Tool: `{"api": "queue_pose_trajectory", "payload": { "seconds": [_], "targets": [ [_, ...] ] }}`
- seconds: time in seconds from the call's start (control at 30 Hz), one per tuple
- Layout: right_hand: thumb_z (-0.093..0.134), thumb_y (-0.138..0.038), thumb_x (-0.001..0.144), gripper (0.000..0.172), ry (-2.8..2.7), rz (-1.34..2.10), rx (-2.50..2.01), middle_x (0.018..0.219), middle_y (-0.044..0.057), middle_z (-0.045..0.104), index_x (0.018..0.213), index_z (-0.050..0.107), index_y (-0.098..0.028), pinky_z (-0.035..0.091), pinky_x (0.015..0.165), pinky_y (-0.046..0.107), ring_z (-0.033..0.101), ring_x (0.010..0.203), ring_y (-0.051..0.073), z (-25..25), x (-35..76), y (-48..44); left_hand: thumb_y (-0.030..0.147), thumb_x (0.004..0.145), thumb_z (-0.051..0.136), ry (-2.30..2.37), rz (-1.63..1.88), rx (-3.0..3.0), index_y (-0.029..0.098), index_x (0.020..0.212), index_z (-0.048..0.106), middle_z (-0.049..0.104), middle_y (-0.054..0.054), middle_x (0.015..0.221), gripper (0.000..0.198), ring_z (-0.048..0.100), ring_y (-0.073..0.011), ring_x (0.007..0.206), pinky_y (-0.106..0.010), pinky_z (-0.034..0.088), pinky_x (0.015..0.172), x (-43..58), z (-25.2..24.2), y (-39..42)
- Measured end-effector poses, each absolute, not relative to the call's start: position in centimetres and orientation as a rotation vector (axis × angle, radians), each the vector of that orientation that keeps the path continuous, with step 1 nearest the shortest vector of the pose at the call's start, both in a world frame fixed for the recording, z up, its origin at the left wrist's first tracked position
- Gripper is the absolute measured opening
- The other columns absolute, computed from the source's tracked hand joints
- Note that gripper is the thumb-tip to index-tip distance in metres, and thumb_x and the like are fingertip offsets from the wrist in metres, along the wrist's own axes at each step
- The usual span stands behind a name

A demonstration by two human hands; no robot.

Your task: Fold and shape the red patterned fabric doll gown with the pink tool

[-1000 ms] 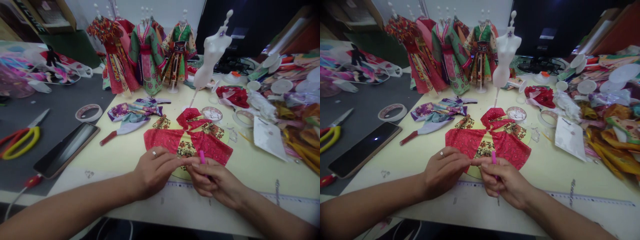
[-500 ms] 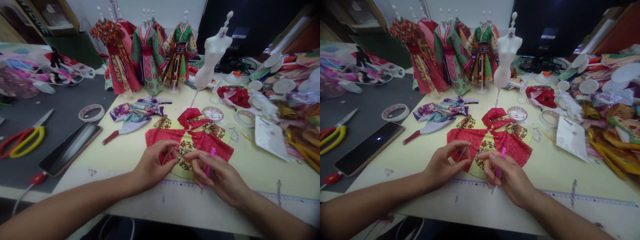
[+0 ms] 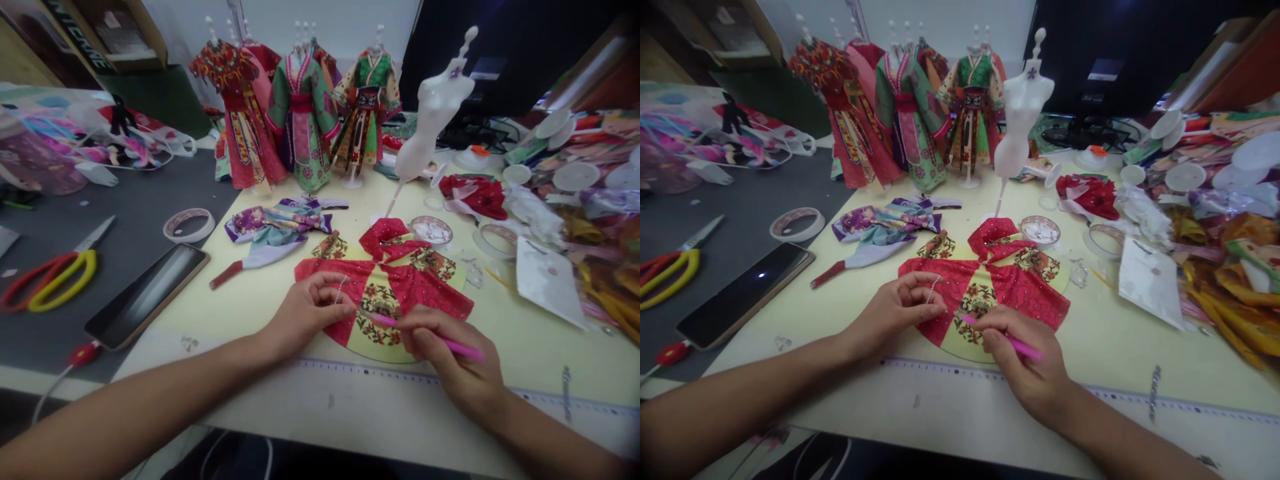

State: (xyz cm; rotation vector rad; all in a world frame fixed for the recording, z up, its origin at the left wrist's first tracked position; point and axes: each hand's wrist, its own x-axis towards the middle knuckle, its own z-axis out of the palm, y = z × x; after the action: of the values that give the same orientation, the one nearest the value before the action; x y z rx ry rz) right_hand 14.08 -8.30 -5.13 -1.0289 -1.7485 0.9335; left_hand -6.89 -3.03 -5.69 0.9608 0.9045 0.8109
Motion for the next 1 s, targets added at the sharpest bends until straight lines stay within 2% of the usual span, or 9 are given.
{"api": "queue_pose_trajectory", "payload": {
  "seconds": [0.17,0.37,1.0],
  "targets": [
    [0.045,-0.009,0.084,0.022,-1.936,0.779,-0.898,0.073,0.004,0.059,0.099,0.059,-0.019,0.044,0.056,0.027,0.054,0.064,0.013,-4.73,13.63,-7.91,0.019,0.068,0.072,0.896,0.833,0.939,0.014,0.104,0.052,0.064,0.001,0.073,0.041,0.060,-0.0086,0.068,-0.021,0.044,0.066,-6.89,-5.71,-3.05],
    [0.046,-0.007,0.083,0.022,-2.007,0.664,-0.869,0.073,0.006,0.059,0.098,0.059,-0.017,0.047,0.055,0.027,0.055,0.066,0.014,-4.39,13.42,-7.82,0.019,0.067,0.072,0.891,0.837,0.939,0.015,0.102,0.051,0.065,0.001,0.072,0.041,0.061,-0.0098,0.067,-0.022,0.045,0.066,-6.96,-5.68,-3.04],
    [0.047,-0.005,0.081,0.025,-2.050,0.651,-0.854,0.073,0.005,0.059,0.100,0.059,-0.017,0.048,0.057,0.026,0.058,0.069,0.015,-4.17,13.48,-7.89,0.018,0.066,0.072,0.925,0.850,0.975,0.013,0.101,0.052,0.066,0.001,0.070,0.041,0.061,-0.0103,0.065,-0.024,0.046,0.066,-6.84,-5.25,-2.98]
  ]
}}
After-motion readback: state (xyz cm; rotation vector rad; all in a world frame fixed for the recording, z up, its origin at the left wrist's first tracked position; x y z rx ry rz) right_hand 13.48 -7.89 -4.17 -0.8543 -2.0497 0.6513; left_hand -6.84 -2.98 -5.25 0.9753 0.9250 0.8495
